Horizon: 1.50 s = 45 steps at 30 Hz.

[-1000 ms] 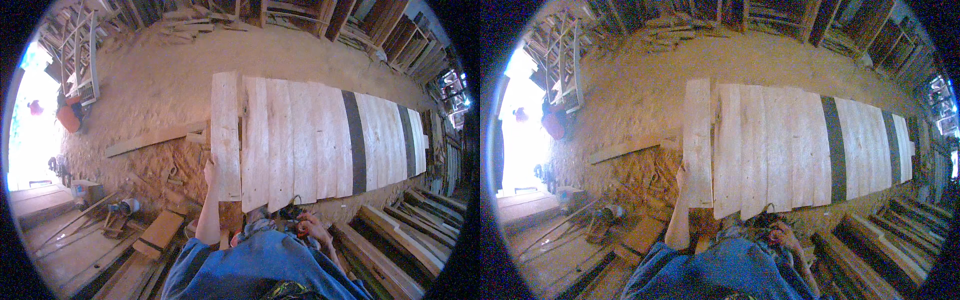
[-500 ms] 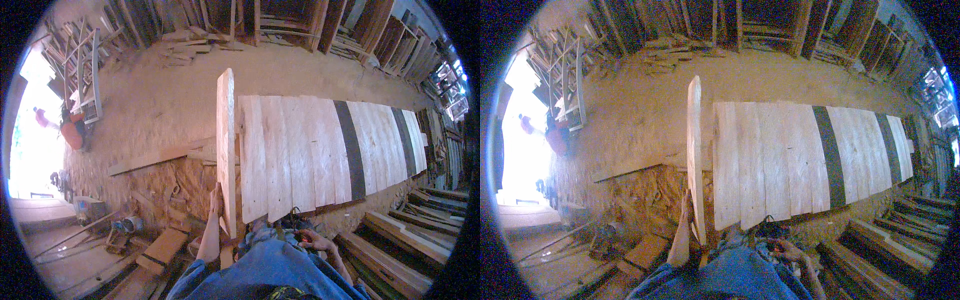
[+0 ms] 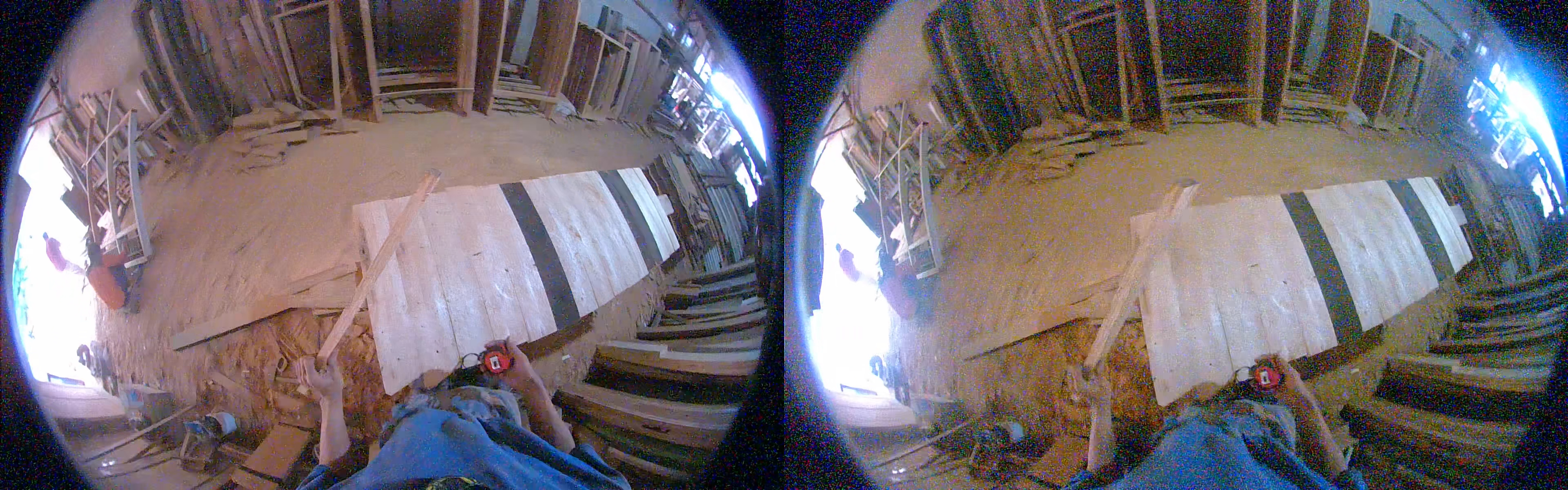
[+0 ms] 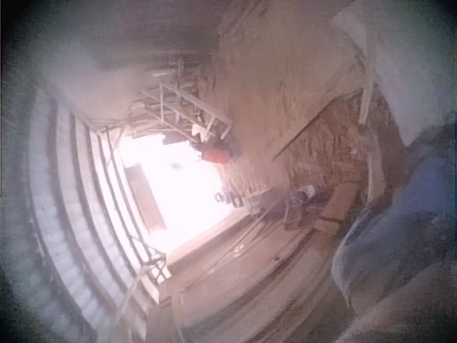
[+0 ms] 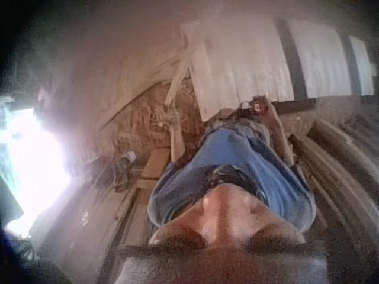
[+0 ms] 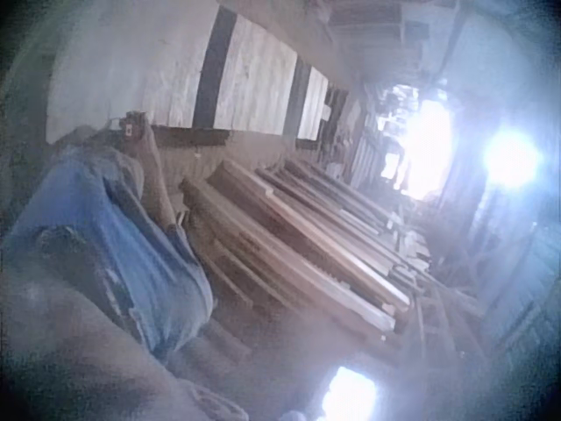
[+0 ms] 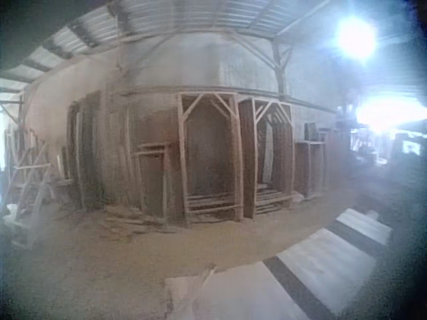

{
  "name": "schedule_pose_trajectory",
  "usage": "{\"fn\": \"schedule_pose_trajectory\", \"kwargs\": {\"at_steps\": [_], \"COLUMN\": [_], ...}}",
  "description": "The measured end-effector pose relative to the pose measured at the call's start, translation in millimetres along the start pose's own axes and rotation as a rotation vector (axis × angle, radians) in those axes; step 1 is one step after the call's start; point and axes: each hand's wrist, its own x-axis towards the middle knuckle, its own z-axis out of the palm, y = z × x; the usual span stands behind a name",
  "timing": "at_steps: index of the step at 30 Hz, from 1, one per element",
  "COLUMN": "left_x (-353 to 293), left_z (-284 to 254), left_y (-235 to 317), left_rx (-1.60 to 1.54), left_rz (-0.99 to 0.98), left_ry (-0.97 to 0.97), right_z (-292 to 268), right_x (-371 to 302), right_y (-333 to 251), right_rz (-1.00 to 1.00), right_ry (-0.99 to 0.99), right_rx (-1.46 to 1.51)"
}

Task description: The person measures a large wooden panel and a smaller wooden plank using a tape measure in a workshop. They extend the tape measure across the panel, then measure the plank, and place the plank on the panel.

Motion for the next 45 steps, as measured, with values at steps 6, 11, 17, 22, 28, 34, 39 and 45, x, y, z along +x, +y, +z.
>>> {"fn": "schedule_pose_trajectory", "kwargs": {"at_steps": [6, 11, 17, 22, 28, 34, 39, 45], "left_x": [42, 29, 33, 54, 48, 23, 17, 8], "left_z": [-22, -10, -27, -40, -32, -24, -35, -35], "left_y": [51, 40, 65, 95, 95, 60, 82, 104], "left_rx": [0.000, 0.103, 0.008, -0.102, -0.684, -0.935, -0.939, -1.184], "left_rz": [0.056, 0.132, -0.026, -0.366, -1.124, -1.330, -1.349, -1.538], "left_ry": [-0.057, 0.034, -0.192, -0.461, -0.988, -1.179, -1.131, -1.164], "right_z": [20, 24, 50, 46, 110, 180, 216, 242], "right_x": [9, 5, 3, 8, 2, 0, -2, -10], "right_y": [7, 10, 7, 12, -17, -43, -34, -25], "right_rz": [-0.003, 0.060, -0.023, -0.038, -0.040, -0.163, -0.145, -0.422], "right_ry": [-0.043, -0.022, 0.071, -0.003, -0.076, -0.157, -0.251, -0.427], "right_rx": [-0.120, -0.253, -0.359, -0.397, -0.417, -0.754, -0.830, -1.138]}}
